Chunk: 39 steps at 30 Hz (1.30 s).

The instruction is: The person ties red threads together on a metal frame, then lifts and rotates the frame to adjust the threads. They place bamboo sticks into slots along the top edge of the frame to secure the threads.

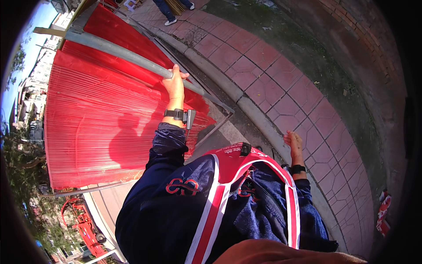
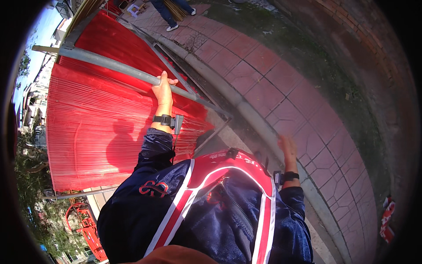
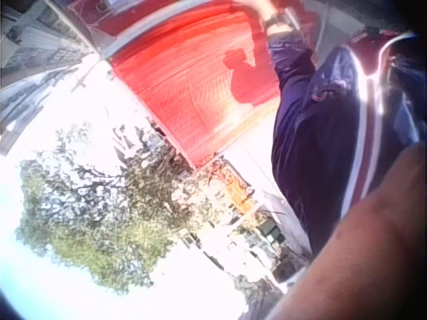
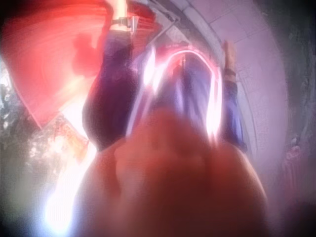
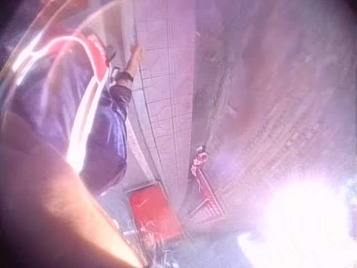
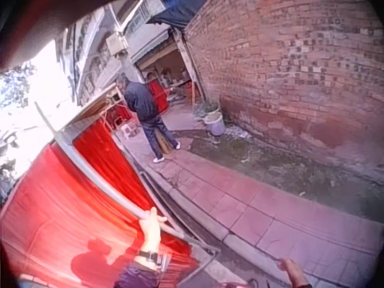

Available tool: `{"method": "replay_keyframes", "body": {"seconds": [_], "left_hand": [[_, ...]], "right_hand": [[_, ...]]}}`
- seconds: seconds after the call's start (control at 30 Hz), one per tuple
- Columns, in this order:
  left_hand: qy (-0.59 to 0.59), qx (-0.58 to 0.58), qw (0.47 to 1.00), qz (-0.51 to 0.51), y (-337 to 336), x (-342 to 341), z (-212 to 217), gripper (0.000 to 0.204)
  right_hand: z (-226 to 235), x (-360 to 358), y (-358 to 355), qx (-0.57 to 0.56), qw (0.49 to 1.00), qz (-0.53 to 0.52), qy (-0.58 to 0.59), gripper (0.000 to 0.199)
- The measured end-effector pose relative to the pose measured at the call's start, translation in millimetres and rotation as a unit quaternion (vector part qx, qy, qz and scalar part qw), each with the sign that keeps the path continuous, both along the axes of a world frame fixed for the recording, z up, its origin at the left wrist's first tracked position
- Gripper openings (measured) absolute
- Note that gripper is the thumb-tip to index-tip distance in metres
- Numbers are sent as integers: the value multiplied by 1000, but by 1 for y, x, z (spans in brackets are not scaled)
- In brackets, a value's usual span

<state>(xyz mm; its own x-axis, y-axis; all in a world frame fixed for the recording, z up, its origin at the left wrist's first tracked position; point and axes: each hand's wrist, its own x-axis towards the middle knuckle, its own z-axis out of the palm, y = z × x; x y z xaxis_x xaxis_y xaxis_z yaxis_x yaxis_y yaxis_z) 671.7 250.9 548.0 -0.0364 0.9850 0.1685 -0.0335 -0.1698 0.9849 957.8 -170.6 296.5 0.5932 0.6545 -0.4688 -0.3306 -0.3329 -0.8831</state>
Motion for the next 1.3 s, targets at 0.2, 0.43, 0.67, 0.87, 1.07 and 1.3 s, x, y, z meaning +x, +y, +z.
{"method": "replay_keyframes", "body": {"seconds": [0.2,0.43,0.67,0.87,1.07,1.3], "left_hand": [[12,-3,1000,25,1,-3,-1,27],[23,-3,999,38,-4,-1,2,23],[-8,-44,993,109,-4,5,-1,20],[0,-91,976,197,-8,14,0,21],[-21,-127,958,257,-10,23,3,22],[31,-156,920,358,-15,33,-15,20]], "right_hand": [[-17,49,2,31,997,-59,33,25],[-31,63,60,51,995,-23,84,29],[-13,130,154,29,995,57,70,27],[18,201,279,17,987,157,27,29],[47,242,410,56,974,218,25,28],[40,260,501,13,943,332,11,26]]}}
